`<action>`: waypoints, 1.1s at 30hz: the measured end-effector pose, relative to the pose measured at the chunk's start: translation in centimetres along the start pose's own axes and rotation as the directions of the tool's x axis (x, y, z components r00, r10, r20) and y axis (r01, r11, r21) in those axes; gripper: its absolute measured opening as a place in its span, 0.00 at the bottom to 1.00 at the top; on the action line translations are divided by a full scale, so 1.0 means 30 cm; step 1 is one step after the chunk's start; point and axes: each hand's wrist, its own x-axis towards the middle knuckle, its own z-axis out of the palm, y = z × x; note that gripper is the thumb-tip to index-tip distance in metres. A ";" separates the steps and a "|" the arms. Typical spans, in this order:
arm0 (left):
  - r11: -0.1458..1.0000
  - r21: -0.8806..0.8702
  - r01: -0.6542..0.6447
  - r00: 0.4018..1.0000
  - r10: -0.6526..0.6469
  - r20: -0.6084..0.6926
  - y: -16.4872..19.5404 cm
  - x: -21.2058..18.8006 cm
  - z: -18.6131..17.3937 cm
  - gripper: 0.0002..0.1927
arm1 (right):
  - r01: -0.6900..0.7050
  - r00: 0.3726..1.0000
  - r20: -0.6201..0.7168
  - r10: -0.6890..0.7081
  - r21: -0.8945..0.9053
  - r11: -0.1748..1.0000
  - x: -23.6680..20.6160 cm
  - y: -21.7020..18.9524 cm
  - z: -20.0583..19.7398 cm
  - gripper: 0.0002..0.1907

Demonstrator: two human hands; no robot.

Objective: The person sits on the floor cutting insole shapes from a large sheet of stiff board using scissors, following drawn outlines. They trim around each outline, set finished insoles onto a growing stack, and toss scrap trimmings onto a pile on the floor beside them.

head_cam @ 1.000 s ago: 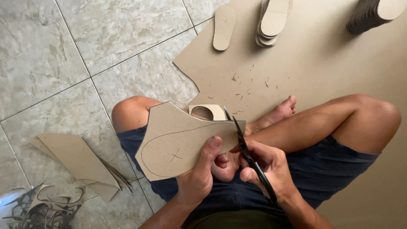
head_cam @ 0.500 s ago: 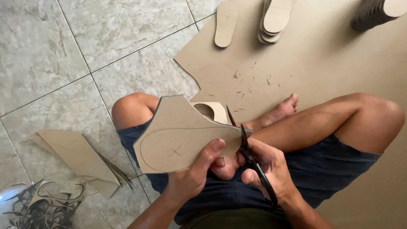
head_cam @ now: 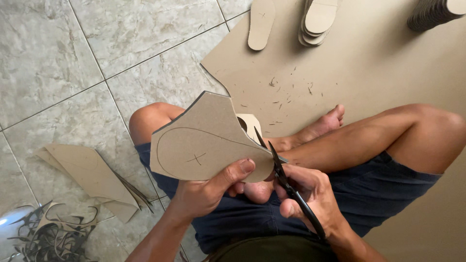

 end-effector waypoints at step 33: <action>0.968 0.226 -0.104 0.995 0.103 0.018 0.043 0.028 -0.083 0.11 | 0.048 0.997 0.056 -0.045 -0.054 0.997 0.001 -0.022 0.012 0.40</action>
